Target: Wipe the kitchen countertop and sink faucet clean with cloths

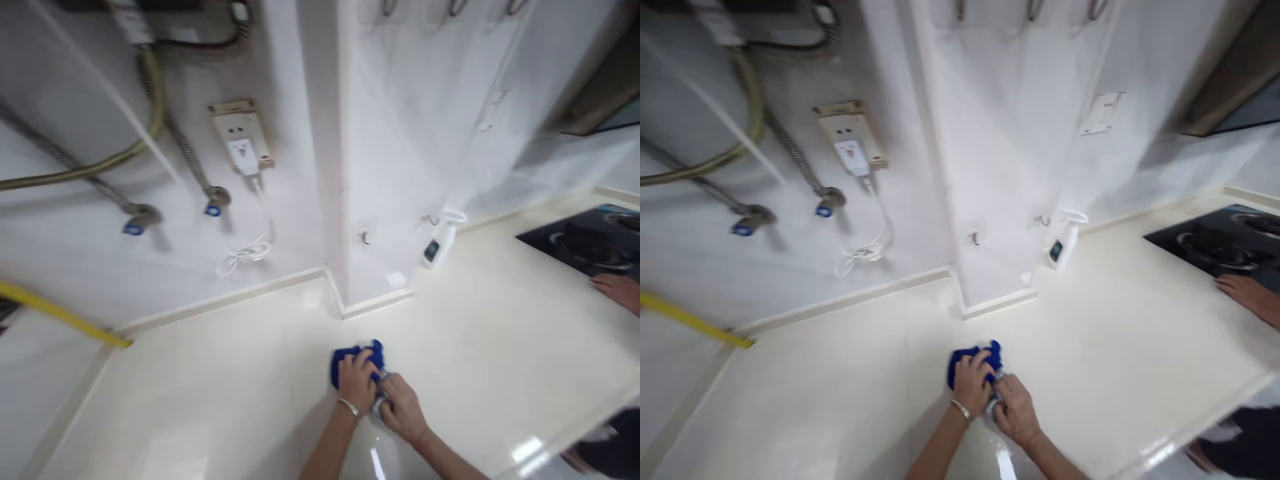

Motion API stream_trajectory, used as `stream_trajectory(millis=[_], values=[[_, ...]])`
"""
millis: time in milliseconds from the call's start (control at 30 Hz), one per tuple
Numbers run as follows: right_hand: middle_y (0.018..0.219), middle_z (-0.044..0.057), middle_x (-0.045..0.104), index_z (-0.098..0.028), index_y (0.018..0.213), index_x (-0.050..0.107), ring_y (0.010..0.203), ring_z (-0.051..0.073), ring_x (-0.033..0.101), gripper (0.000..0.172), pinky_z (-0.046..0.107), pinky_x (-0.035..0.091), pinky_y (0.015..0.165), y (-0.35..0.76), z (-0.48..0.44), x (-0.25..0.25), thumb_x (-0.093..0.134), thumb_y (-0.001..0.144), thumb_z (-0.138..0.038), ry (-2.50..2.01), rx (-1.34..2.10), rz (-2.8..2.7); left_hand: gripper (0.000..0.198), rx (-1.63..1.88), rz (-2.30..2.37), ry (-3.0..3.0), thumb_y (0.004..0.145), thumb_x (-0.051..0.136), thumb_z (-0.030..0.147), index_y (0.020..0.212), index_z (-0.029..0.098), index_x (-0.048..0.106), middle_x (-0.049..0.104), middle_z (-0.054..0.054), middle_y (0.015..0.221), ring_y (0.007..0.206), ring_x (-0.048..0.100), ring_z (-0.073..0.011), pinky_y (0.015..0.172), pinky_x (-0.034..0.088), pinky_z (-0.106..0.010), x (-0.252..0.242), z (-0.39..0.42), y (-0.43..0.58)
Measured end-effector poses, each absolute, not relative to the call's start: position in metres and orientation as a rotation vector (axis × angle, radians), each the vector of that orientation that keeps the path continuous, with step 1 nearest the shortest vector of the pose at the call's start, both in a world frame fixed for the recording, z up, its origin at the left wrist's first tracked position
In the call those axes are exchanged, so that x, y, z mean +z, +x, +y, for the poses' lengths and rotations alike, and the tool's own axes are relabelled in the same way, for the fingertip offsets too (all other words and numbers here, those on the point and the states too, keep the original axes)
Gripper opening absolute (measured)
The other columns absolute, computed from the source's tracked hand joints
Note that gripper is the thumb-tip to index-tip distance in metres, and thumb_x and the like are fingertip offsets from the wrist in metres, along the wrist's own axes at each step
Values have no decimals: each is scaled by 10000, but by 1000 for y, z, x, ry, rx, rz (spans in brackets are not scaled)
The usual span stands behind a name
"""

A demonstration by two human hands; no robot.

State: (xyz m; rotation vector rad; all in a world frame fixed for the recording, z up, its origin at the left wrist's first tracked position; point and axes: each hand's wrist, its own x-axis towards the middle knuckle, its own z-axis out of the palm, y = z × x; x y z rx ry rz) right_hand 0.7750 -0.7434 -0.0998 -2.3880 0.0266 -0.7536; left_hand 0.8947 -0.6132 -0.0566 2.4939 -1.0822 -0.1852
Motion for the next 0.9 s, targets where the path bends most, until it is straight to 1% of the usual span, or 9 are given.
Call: stream_trajectory(millis=[100, 233, 300, 400, 567, 700, 767, 833, 900], values=[[827, 19, 609, -245, 884, 564, 775, 211, 596, 194, 341, 533, 681, 765, -752, -110, 481, 774, -108, -2430, -781, -5, 304, -237, -1183, 2370, 840, 615, 240, 1116, 347, 686, 532, 70, 1571, 1196, 541, -300, 966, 494, -532, -67, -608, 879], [921, 42, 667, -256, 964, 602, 840, 235, 653, 202, 380, 585, 718, 760, -762, -116, 500, 825, -151, -2509, -764, -76, 311, -168, -1049, 2419, 867, 624, 257, 1142, 381, 702, 536, 65, 1562, 1220, 550, -297, 988, 501, -523, -69, -566, 908], [912, 43, 672, -263, 971, 606, 828, 242, 661, 183, 392, 592, 708, 758, -763, -116, 507, 843, -179, -2550, -756, -59, 336, -61, -816, 2525, 869, 609, 215, 1137, 386, 716, 556, 41, 1538, 1226, 556, -290, 1001, 499, -510, -64, -531, 932], [867, 41, 668, -272, 949, 598, 786, 249, 660, 142, 394, 587, 667, 757, -763, -114, 508, 857, -212, -2603, -756, -37, 381, 61, -394, 2657, 864, 596, 178, 1169, 362, 730, 528, -4, 1566, 1233, 562, -288, 1007, 500, -481, -55, -464, 970], [838, 40, 672, -270, 932, 590, 755, 246, 656, 122, 377, 580, 647, 758, -763, -113, 489, 872, -236, -2646, -768, -106, 385, 160, 164, 2809, 937, 512, 260, 1251, 339, 719, 504, -60, 1595, 1239, 570, -328, 997, 498, -488, -52, -322, 999], [858, 52, 676, -257, 937, 587, 793, 256, 656, 124, 398, 578, 690, 756, -763, -114, 472, 892, -246, -2661, -743, -44, 425, 321, 748, 2814, 960, 468, 361, 1325, 285, 672, 447, -80, 1631, 1257, 567, -360, 991, 507, -516, -58, -202, 964], [871, 52, 682, -260, 954, 593, 804, 258, 659, 124, 400, 580, 697, 754, -768, -120, 487, 891, -252, -2660, -727, -62, 432, 364, 989, 2757, 942, 493, 393, 1327, 293, 662, 455, -68, 1622, 1251, 578, -377, 994, 508, -539, -57, -154, 933], [900, 58, 695, -266, 975, 606, 824, 267, 669, 131, 404, 585, 697, 751, -776, -129, 511, 884, -261, -2653, -732, -89, 435, 425, 1255, 2649, 944, 479, 427, 1338, 334, 639, 452, -43, 1625, 1274, 572, -403, 1011, 490, -581, -50, -121, 900], [929, 72, 705, -271, 994, 621, 847, 287, 680, 144, 418, 589, 697, 748, -788, -142, 542, 873, -273, -2629, -708, -124, 430, 422, 1548, 2495, 952, 461, 454, 1326, 331, 633, 445, -56, 1629, 1314, 551, -432, 1023, 470, -618, -41, -109, 873]])
